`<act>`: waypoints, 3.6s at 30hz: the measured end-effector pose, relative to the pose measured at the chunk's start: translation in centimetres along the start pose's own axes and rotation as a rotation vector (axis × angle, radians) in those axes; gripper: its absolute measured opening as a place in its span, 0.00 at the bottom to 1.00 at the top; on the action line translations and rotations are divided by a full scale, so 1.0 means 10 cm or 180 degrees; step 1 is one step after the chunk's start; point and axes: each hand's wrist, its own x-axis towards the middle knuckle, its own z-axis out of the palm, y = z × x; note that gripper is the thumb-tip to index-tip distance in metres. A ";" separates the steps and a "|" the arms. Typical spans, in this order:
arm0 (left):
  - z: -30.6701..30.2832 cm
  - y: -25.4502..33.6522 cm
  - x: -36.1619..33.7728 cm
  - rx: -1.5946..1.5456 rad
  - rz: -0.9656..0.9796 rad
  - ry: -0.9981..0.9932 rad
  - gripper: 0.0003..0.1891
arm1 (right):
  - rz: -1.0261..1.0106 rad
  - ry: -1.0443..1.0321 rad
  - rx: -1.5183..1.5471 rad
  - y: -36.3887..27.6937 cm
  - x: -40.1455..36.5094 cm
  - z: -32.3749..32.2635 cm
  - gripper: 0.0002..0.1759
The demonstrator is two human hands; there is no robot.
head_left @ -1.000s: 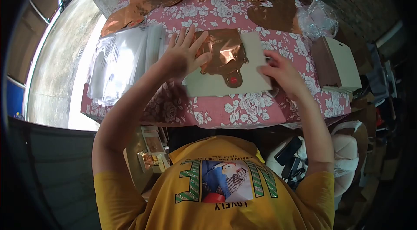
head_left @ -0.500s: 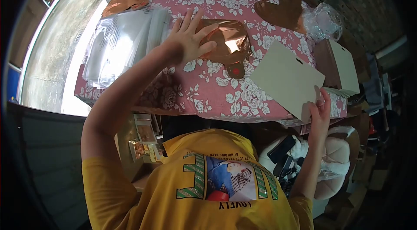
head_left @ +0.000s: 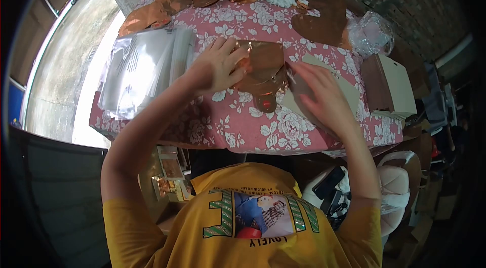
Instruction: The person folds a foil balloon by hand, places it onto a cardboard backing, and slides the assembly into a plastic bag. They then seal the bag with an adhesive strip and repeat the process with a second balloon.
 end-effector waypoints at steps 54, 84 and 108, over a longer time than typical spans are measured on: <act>-0.10 0.49 -0.30 -0.0351 -0.0430 0.0382 0.30 | -0.0399 0.0003 0.0454 -0.20 0.14 0.50 0.09; 0.02 0.32 -0.23 -0.0594 -0.1078 0.0202 0.17 | 0.0331 0.0289 0.1186 -0.01 0.67 0.34 0.15; 0.03 0.26 -0.18 -0.0094 -0.0494 0.0153 0.20 | 0.0468 -0.1148 -0.0481 -0.11 -0.62 -0.16 0.53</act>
